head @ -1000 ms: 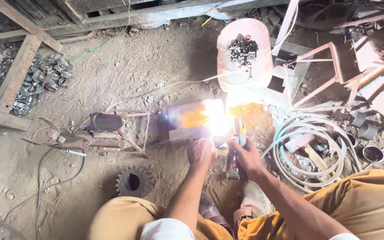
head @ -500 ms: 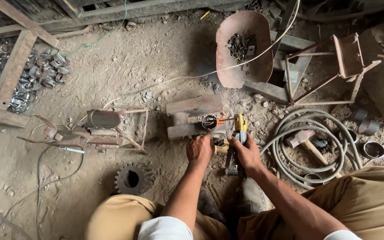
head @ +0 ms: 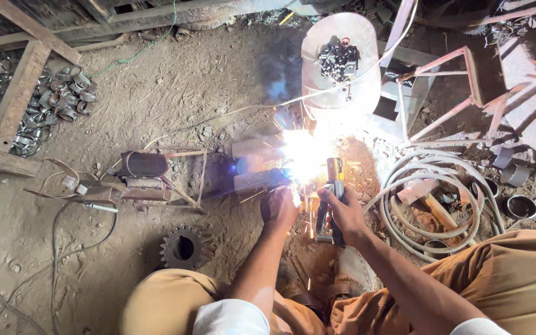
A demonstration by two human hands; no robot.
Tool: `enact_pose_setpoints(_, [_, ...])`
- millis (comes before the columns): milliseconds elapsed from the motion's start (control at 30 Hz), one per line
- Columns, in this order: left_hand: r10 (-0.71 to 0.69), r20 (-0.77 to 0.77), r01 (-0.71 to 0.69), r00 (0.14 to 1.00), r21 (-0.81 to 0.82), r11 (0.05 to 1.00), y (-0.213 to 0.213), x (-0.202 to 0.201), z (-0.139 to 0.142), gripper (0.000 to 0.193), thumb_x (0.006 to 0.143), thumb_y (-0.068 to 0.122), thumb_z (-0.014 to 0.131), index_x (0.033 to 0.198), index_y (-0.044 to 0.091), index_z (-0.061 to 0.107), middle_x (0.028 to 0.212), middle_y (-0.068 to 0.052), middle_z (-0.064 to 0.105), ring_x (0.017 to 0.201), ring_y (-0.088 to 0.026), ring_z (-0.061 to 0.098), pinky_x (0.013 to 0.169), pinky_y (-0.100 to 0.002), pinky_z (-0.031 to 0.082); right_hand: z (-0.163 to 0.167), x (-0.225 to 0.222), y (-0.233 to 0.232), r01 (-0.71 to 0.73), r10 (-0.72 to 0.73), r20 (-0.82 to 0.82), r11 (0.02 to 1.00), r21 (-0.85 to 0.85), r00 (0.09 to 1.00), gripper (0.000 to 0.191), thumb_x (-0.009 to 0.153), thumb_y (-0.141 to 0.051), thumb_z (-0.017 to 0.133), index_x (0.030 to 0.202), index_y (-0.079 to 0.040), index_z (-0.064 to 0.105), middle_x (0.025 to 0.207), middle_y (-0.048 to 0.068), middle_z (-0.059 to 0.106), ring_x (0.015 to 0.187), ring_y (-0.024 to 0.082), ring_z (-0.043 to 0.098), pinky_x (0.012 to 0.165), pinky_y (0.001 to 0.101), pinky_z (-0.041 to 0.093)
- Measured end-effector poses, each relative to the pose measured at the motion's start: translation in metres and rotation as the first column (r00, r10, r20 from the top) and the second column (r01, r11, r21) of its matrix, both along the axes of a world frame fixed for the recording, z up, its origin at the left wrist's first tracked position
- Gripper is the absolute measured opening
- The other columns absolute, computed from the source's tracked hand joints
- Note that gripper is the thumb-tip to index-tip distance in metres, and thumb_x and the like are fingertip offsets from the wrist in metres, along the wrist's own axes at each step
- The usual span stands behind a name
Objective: The person sits on the floor in a workshop and uses a handheld welding tool to join small cylindrical metal parts. They repeatedly pick up parts from the ground, position them on a wooden block, weld them, and then place the finished pieces aside.
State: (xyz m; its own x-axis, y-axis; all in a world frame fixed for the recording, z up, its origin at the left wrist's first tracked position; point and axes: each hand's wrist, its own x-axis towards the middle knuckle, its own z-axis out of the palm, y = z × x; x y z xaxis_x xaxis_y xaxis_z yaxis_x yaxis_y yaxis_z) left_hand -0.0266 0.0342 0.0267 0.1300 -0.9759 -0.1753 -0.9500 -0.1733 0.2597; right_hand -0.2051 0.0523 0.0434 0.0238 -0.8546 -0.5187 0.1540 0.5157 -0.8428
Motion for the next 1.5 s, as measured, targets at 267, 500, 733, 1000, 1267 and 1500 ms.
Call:
enact_pose_setpoints(267, [-0.011,-0.201,-0.037,0.98,-0.232,0.972,-0.008,0.001,-0.043,0.029,0.091,0.005,0.061,0.114,0.012,0.077,0.094,-0.021,0.073,0.078,-0.034,0.071,0.067,-0.045,0.059,-0.012,-0.004,0.0,0.076,-0.081,-0.058,0.994,-0.076,0.995,0.041,0.088,-0.032,0.072,0.121,-0.026,0.049,0.081,0.003,0.065,0.06,0.011,0.064,0.048,0.0296,0.055])
enact_pose_setpoints(500, [-0.01,-0.17,-0.028,0.985,-0.221,0.975,-0.009,0.0,-0.045,0.019,0.101,0.011,0.058,0.108,0.01,0.076,0.099,-0.021,0.074,0.086,-0.031,0.074,0.068,-0.041,0.062,-0.012,-0.001,0.001,0.041,-0.045,-0.035,0.992,-0.119,0.998,0.041,0.089,-0.033,0.076,0.111,-0.004,0.055,0.071,0.004,0.059,0.051,0.013,0.052,0.043,0.0307,0.043])
enact_pose_setpoints(733, [0.018,-0.061,-0.025,0.998,-0.114,0.993,-0.002,0.0,-0.022,0.036,0.099,0.019,0.055,0.133,0.023,0.068,0.102,-0.019,0.075,0.086,-0.031,0.075,0.074,-0.042,0.058,-0.004,0.001,0.0,-0.016,0.007,-0.104,0.997,-0.079,0.995,0.039,0.088,-0.034,0.076,0.108,-0.005,0.058,0.069,0.004,0.059,0.047,0.013,0.052,0.04,0.0311,0.043])
enact_pose_setpoints(1000, [-0.033,0.045,0.031,0.998,0.042,0.999,-0.002,0.003,-0.031,0.027,0.096,0.015,0.058,0.119,0.015,0.072,0.1,-0.016,0.076,0.085,-0.028,0.074,0.073,-0.041,0.056,0.006,0.003,0.001,-0.006,0.006,0.008,1.0,0.023,1.0,0.043,0.084,-0.033,0.077,0.113,-0.007,0.058,0.074,0.003,0.06,0.05,0.013,0.053,0.041,0.0312,0.046])
enact_pose_setpoints(1267, [0.07,-0.087,-0.065,0.994,0.057,0.996,-0.005,0.003,-0.03,0.017,0.097,0.01,0.06,0.1,0.003,0.075,0.093,-0.014,0.075,0.073,-0.023,0.071,0.057,-0.035,0.05,0.001,0.001,0.003,-0.024,0.021,-0.133,0.999,-0.024,0.991,0.039,0.088,-0.037,0.066,0.117,-0.013,0.057,0.083,0.003,0.065,0.058,0.014,0.059,0.045,0.0328,0.05])
enact_pose_setpoints(1500, [-0.018,-0.296,-0.066,0.955,-0.272,0.96,-0.01,0.003,-0.048,0.035,0.092,-0.005,0.057,0.115,0.01,0.077,0.105,-0.02,0.075,0.088,-0.032,0.075,0.074,-0.041,0.061,-0.01,-0.01,-0.012,0.205,-0.211,0.028,0.898,-0.388,0.977,0.031,0.095,-0.026,0.076,0.109,-0.007,0.056,0.086,0.002,0.064,0.073,0.009,0.06,0.06,0.0246,0.05])
